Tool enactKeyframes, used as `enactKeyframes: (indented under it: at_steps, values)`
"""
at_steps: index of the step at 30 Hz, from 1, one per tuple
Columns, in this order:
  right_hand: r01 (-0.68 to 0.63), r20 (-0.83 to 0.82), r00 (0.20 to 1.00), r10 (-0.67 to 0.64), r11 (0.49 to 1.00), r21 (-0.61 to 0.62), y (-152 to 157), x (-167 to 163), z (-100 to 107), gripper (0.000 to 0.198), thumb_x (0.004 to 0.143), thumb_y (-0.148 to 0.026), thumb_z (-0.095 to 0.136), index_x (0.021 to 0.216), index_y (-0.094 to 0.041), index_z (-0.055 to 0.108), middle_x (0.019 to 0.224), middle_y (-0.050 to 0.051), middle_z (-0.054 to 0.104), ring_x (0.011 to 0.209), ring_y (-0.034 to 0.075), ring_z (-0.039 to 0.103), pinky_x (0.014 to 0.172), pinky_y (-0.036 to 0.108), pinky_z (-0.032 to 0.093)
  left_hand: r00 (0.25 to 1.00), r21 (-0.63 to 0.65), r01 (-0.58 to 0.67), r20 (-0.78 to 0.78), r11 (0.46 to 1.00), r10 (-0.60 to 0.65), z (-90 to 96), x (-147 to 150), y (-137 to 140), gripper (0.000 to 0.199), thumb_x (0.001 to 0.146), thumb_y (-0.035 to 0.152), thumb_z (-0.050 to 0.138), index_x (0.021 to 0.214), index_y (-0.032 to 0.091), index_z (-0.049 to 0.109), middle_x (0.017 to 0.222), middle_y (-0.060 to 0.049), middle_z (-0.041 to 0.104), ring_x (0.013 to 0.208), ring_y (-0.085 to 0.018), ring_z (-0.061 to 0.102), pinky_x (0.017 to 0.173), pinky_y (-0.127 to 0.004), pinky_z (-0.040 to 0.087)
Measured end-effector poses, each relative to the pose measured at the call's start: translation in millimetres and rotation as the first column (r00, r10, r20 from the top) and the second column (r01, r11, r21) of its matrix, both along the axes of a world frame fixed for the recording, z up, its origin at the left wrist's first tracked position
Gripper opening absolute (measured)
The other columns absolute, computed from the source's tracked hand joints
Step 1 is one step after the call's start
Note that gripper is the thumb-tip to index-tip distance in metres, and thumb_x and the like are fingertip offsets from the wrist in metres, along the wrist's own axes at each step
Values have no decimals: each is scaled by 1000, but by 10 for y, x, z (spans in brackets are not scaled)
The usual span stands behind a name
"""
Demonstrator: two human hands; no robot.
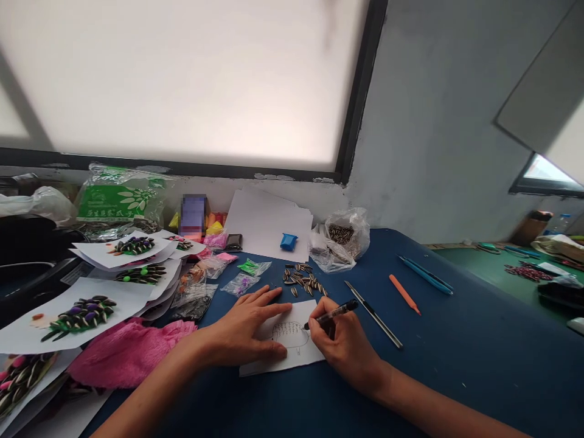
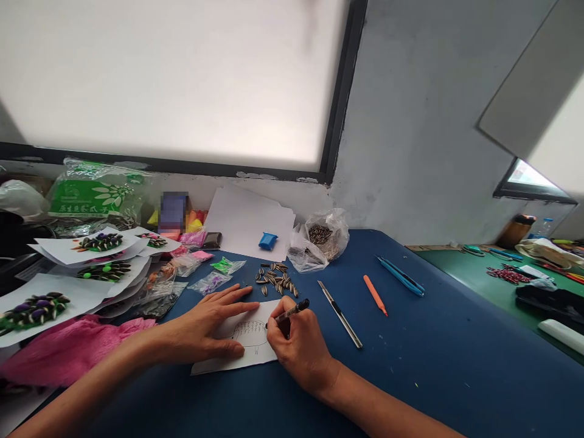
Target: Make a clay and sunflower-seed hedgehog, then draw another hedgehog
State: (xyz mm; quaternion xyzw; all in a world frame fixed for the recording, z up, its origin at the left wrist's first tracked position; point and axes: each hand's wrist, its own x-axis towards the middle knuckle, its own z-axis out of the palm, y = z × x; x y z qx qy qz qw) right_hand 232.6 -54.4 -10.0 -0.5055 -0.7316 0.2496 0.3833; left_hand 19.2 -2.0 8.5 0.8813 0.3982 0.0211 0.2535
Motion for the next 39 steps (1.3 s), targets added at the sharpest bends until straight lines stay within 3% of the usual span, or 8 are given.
enactKeyframes:
  at_steps: [15, 25, 39]
  values:
    - [-31, -29, 999, 30, 999, -29, -9, -14, 24, 11, 83, -16, 48, 72, -20, 47, 56, -6, 45, 48, 10, 42, 48, 22, 31, 1000, 16, -3, -27, 1000, 4, -11, 0, 3, 77, 76, 68, 58, 144, 38, 35, 159, -3, 13, 145, -36, 7, 114, -58, 14]
    - [35, 6, 999, -35, 999, 19, 7, 20, -3, 12, 81, -16, 48, 71, -20, 45, 53, -6, 44, 46, 9, 40, 46, 21, 29, 1000, 32, 16, -21, 999, -15, -67, -21, 35, 79, 76, 71, 56, 144, 39, 34, 159, -3, 13, 144, -37, 7, 113, -59, 14]
    - [21, 35, 999, -22, 1000, 24, 9, 14, 3, 12, 83, -18, 47, 72, -20, 46, 53, -6, 46, 46, 9, 42, 45, 21, 30, 1000, 8, -6, -21, 1000, 7, -47, -9, 26, 79, 75, 70, 58, 143, 39, 35, 159, -2, 14, 145, -36, 5, 114, -58, 13]
